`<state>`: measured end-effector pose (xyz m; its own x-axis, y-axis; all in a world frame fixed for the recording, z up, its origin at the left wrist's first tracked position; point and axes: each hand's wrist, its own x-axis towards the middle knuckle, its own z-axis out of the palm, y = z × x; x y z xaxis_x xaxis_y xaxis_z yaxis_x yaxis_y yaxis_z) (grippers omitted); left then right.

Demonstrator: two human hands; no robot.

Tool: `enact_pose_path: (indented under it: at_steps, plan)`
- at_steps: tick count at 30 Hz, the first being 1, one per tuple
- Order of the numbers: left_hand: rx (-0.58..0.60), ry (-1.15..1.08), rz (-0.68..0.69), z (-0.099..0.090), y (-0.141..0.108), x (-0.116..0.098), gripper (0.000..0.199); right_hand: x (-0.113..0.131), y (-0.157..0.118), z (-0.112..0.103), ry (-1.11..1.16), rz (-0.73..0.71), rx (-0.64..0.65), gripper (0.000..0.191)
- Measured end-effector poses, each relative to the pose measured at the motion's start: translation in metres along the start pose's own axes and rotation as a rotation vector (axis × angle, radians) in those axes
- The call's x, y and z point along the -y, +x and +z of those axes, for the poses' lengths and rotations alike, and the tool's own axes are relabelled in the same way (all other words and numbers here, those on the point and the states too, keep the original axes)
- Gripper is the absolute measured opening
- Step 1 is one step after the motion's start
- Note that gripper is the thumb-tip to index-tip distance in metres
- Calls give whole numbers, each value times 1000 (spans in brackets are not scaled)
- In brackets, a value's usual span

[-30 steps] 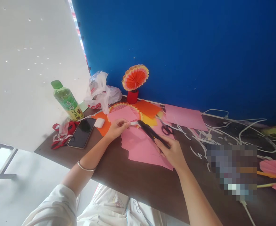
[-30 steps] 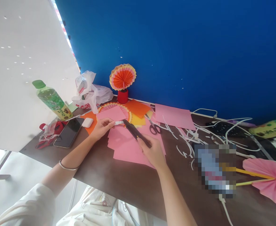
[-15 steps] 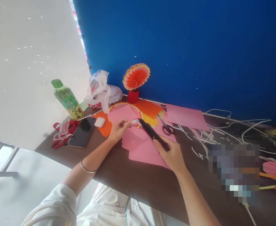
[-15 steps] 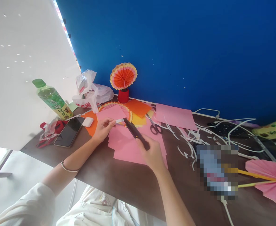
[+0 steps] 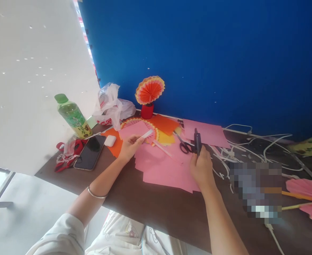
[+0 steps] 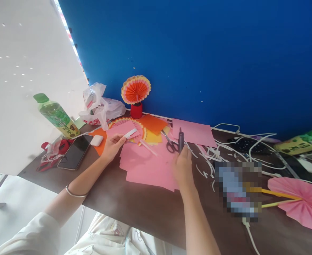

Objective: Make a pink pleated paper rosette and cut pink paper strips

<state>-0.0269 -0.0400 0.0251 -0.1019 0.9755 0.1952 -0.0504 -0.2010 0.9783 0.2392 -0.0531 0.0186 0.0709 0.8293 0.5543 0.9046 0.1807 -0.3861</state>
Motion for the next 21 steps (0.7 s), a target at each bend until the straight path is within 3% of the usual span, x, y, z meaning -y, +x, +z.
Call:
enact_pose_path:
  at_steps: [5,9,11,14,16,21]
  plan:
    - [120,19,-38,8,-7,0,26,-25,0,-1,-261,99,90,57]
    - [208,138,17,16,-15,0,23,-18,-1,-4,-376,161,81,47]
    - [253,192,37,20,-19,-1,23,-3,-3,-4,-289,-10,30,44]
    - [358,208,51,24,-26,-4,24,27,-10,0,66,-398,67,37]
    - [428,210,64,26,-29,-7,24,43,-17,4,207,-548,42,31]
    - [532,212,100,28,-33,-18,28,56,-25,8,305,-512,-111,27]
